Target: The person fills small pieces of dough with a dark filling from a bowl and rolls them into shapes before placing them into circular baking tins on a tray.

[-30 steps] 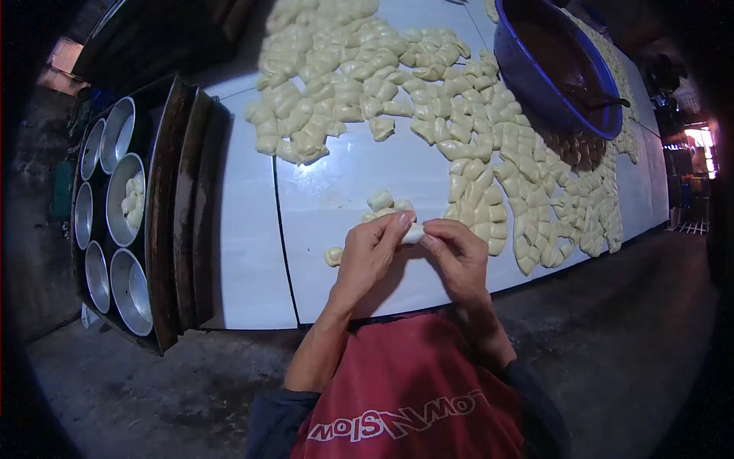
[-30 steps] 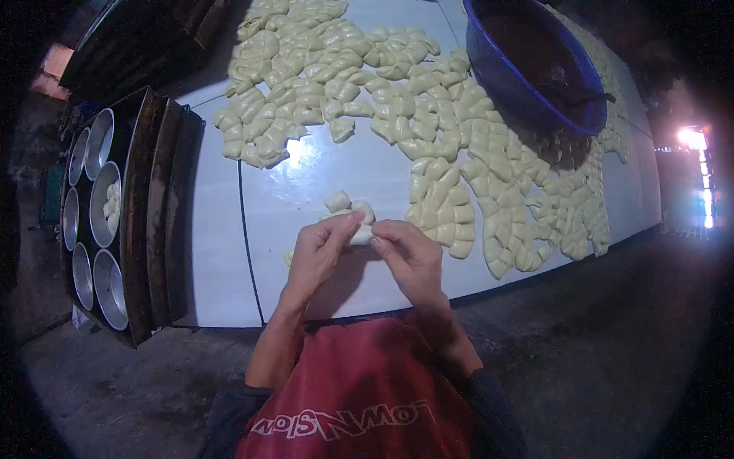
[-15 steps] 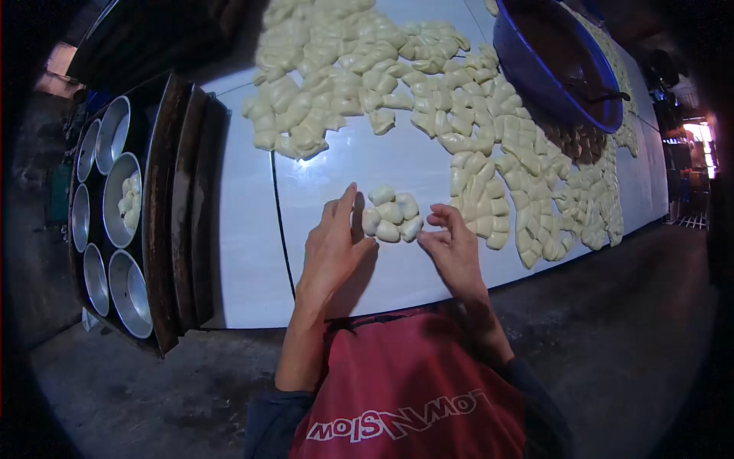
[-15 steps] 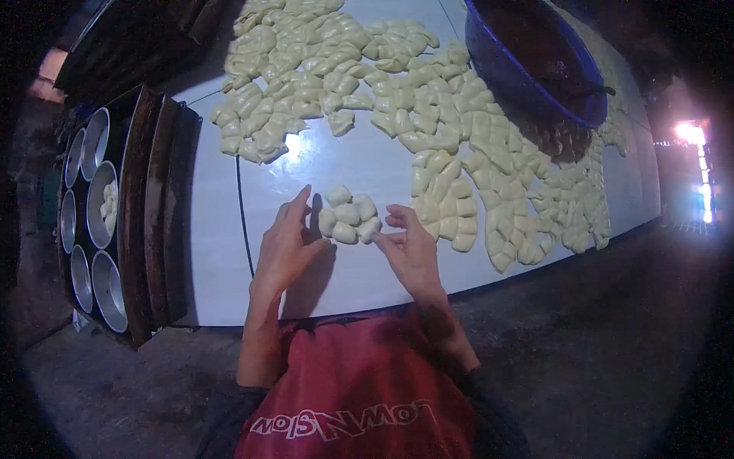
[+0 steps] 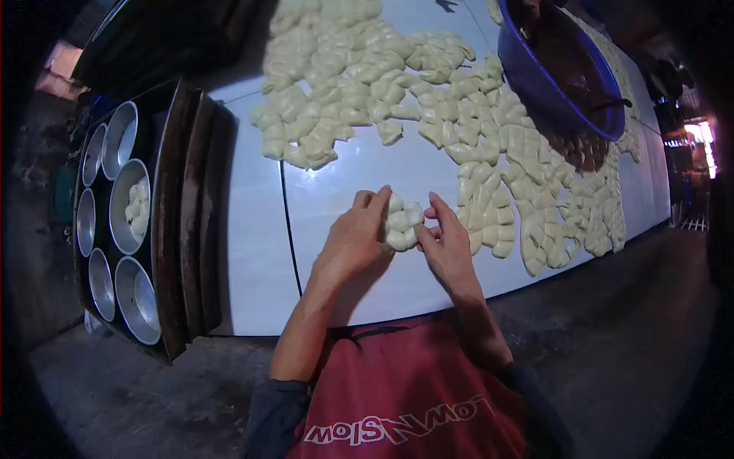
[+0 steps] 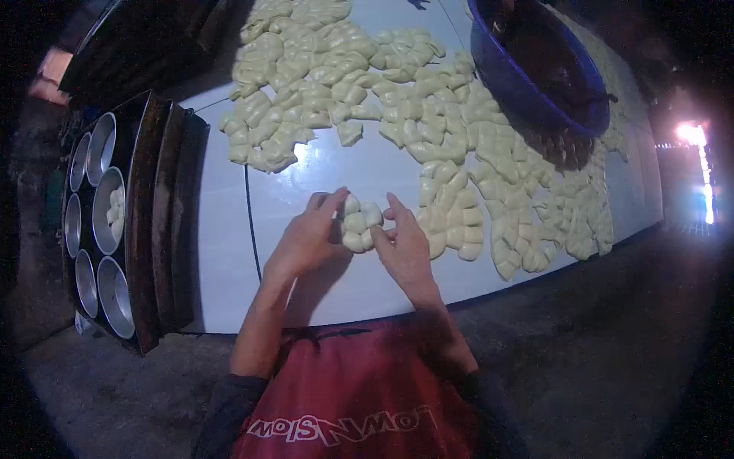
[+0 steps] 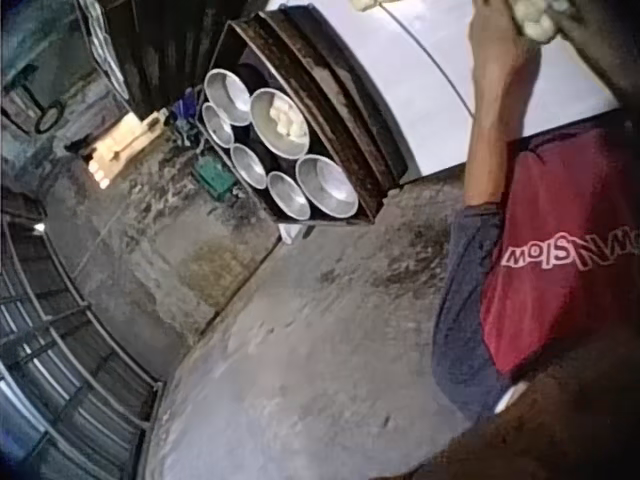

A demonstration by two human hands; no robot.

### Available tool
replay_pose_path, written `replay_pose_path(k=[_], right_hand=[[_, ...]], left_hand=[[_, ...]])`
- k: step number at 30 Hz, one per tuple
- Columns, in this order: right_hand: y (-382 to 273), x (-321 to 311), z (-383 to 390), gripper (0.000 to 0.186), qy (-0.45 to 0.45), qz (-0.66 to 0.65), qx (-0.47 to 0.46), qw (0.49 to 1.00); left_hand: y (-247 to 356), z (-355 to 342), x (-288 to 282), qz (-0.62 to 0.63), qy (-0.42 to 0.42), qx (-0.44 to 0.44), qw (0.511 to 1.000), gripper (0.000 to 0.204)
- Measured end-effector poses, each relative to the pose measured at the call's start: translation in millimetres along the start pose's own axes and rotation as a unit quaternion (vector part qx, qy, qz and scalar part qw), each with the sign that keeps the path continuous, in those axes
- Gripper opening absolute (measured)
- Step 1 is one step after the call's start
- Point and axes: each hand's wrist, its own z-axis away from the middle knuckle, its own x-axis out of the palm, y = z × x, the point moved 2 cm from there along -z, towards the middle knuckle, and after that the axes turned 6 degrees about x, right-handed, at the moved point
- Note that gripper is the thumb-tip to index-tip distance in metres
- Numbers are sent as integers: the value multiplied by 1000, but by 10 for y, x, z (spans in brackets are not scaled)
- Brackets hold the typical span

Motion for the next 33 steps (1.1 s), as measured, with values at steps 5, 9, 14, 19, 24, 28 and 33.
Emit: replay_pose_path(k=[5, 9, 14, 19, 24, 28, 33], right_hand=[[41, 169, -106, 46, -84, -232, 41, 968], [-642, 104, 157, 42, -141, -288, 84, 944], [-1575, 478, 152, 43, -280, -208, -45, 936], [-2787, 1370, 296, 41, -458, -143, -196, 855], [-3454, 2485, 619, 40, -557, 5, -303, 773], [-3426, 3267, 674, 32, -476, 267, -462, 699], [-3434, 3189, 710, 28, -302, 279, -568, 713]], left_hand=[[10, -18, 76, 164, 35, 40, 985, 52], [36, 237, -188, 268, 14, 7, 963, 62], [115, 1052, -1212, 195, 188, 65, 960, 68], [106, 2126, -2161, 150, 384, 45, 910, 66], [-217, 3112, -2710, 93, 406, -139, 898, 77], [-1010, 3358, -2682, -96, 235, -285, 924, 73], [-911, 3345, -2773, -206, 221, -323, 897, 46]])
